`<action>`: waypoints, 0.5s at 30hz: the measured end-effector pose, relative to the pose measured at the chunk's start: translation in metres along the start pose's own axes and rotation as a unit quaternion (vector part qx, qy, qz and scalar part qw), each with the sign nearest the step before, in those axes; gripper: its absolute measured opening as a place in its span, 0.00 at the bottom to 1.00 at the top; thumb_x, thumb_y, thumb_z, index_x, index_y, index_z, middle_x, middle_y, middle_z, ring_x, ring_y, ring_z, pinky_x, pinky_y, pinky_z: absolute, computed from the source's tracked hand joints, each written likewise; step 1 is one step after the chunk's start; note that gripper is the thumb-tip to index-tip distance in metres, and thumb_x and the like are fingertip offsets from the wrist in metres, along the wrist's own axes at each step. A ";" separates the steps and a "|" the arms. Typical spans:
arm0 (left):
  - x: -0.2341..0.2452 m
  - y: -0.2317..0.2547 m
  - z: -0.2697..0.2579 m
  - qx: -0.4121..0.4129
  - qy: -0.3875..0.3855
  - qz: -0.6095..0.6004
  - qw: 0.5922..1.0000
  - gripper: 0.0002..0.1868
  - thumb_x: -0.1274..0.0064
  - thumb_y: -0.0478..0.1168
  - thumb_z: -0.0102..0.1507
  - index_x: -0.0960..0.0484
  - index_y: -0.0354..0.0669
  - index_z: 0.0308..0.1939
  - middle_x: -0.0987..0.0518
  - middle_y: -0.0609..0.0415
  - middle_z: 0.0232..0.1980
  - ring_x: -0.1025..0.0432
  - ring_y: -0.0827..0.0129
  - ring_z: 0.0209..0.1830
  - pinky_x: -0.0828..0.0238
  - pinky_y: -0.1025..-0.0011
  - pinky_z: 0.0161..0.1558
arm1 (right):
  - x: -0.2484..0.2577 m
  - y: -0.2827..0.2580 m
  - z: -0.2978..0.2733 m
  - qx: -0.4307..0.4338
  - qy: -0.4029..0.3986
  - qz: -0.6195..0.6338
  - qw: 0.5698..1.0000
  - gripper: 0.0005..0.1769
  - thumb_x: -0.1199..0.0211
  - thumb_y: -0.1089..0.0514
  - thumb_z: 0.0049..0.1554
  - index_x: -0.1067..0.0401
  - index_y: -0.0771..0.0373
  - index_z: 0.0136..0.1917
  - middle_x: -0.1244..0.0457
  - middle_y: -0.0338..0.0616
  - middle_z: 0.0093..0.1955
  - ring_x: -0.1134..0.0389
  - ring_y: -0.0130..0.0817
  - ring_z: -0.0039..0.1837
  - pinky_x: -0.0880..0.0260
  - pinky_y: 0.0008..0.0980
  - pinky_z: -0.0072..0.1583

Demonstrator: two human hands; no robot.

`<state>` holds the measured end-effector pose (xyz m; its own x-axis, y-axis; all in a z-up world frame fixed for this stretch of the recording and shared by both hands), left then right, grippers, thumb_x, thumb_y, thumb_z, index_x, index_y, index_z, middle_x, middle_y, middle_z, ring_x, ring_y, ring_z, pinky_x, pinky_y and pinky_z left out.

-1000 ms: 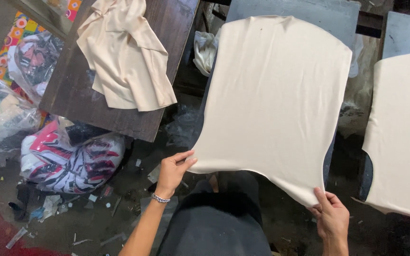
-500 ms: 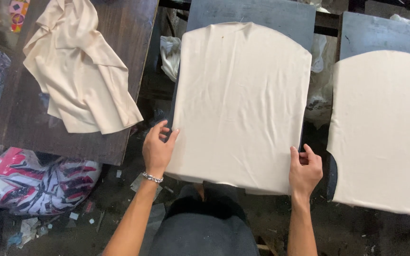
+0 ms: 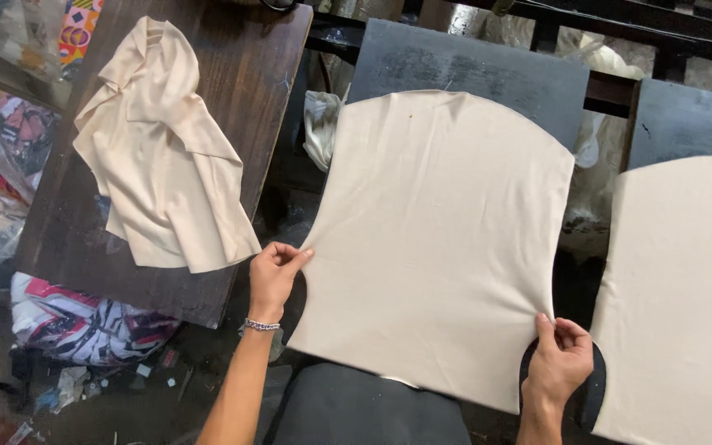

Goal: Placing fabric pieces onto screen printing boards and smoothing them out for printing.

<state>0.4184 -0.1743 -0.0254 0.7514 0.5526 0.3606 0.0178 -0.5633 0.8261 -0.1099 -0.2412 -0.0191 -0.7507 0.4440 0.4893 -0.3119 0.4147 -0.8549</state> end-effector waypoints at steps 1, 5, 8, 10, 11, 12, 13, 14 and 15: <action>0.001 -0.006 0.000 0.047 0.003 -0.051 0.998 0.12 0.29 0.38 0.56 0.21 0.43 0.29 0.20 0.59 0.30 0.28 0.78 0.32 0.30 0.78 0.40 | 0.001 0.014 0.006 -0.018 0.003 0.036 0.999 0.11 0.28 0.60 0.61 0.30 0.60 0.52 0.34 0.38 0.48 0.33 0.23 0.50 0.29 0.19 0.55; 0.000 -0.042 0.007 0.150 0.028 -0.192 0.969 0.20 0.27 0.32 0.51 0.27 0.48 0.26 0.20 0.57 0.36 0.25 0.75 0.37 0.29 0.78 0.38 | -0.003 0.070 0.028 -0.099 -0.006 0.156 0.983 0.15 0.27 0.62 0.56 0.30 0.54 0.53 0.35 0.31 0.45 0.34 0.13 0.44 0.39 0.11 0.43; -0.013 -0.064 0.008 0.216 0.018 -0.328 0.920 0.22 0.32 0.24 0.54 0.31 0.50 0.29 0.20 0.54 0.35 0.21 0.70 0.38 0.26 0.79 0.34 | -0.005 0.057 0.017 -0.180 -0.024 0.171 0.968 0.14 0.30 0.62 0.57 0.30 0.50 0.54 0.34 0.28 0.48 0.30 0.15 0.51 0.31 0.12 0.52; -0.016 -0.068 0.012 0.230 0.005 -0.340 0.912 0.19 0.34 0.25 0.55 0.29 0.49 0.33 0.18 0.52 0.38 0.21 0.67 0.42 0.27 0.77 0.38 | -0.009 0.074 0.026 -0.189 -0.048 0.180 0.964 0.14 0.31 0.61 0.58 0.29 0.50 0.55 0.34 0.28 0.49 0.31 0.15 0.51 0.34 0.11 0.53; -0.021 -0.071 0.011 0.244 -0.013 -0.353 0.903 0.18 0.35 0.26 0.56 0.27 0.49 0.38 0.16 0.49 0.42 0.20 0.65 0.46 0.28 0.76 0.41 | -0.010 0.083 0.030 -0.197 -0.067 0.189 0.960 0.14 0.33 0.61 0.58 0.29 0.50 0.56 0.34 0.29 0.50 0.31 0.15 0.51 0.37 0.10 0.54; -0.020 -0.063 0.008 0.247 -0.010 -0.353 0.902 0.18 0.35 0.26 0.56 0.27 0.49 0.38 0.16 0.49 0.42 0.20 0.65 0.46 0.28 0.76 0.41 | -0.010 0.081 0.030 -0.198 -0.069 0.186 0.960 0.14 0.33 0.61 0.58 0.29 0.50 0.56 0.34 0.29 0.50 0.31 0.15 0.51 0.37 0.10 0.54; -0.018 -0.054 0.007 0.247 -0.014 -0.315 0.916 0.17 0.36 0.29 0.56 0.24 0.46 0.45 0.15 0.50 0.43 0.23 0.67 0.42 0.32 0.75 0.39 | -0.012 0.075 0.032 -0.181 -0.082 0.177 0.964 0.13 0.33 0.59 0.60 0.28 0.53 0.58 0.34 0.28 0.48 0.36 0.13 0.46 0.37 0.09 0.50; -0.016 -0.044 0.006 0.248 -0.017 -0.276 0.928 0.20 0.36 0.32 0.56 0.21 0.43 0.52 0.15 0.50 0.44 0.26 0.70 0.38 0.36 0.75 0.36 | -0.014 0.069 0.034 -0.164 -0.094 0.168 0.967 0.14 0.34 0.57 0.62 0.27 0.56 0.61 0.35 0.28 0.46 0.41 0.12 0.40 0.38 0.09 0.47; -0.015 -0.035 0.004 0.248 -0.019 -0.275 0.929 0.20 0.36 0.32 0.56 0.21 0.43 0.52 0.15 0.50 0.44 0.26 0.70 0.38 0.36 0.75 0.36 | -0.019 0.068 0.034 -0.164 -0.092 0.168 0.968 0.14 0.34 0.57 0.62 0.27 0.56 0.61 0.35 0.28 0.46 0.41 0.12 0.40 0.38 0.09 0.47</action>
<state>0.4090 -0.1654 -0.0609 0.5606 0.8241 -0.0807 0.7010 -0.4204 0.5760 -0.1367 -0.2489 -0.0923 -0.8782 0.4609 0.1276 0.1476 0.5151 -0.8443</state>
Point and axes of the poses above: each hand's wrist, its own z-axis towards the middle knuckle, its own x-axis out of the back of the hand, y = z × x, the point moved 9 cm from there along z, towards the middle knuckle
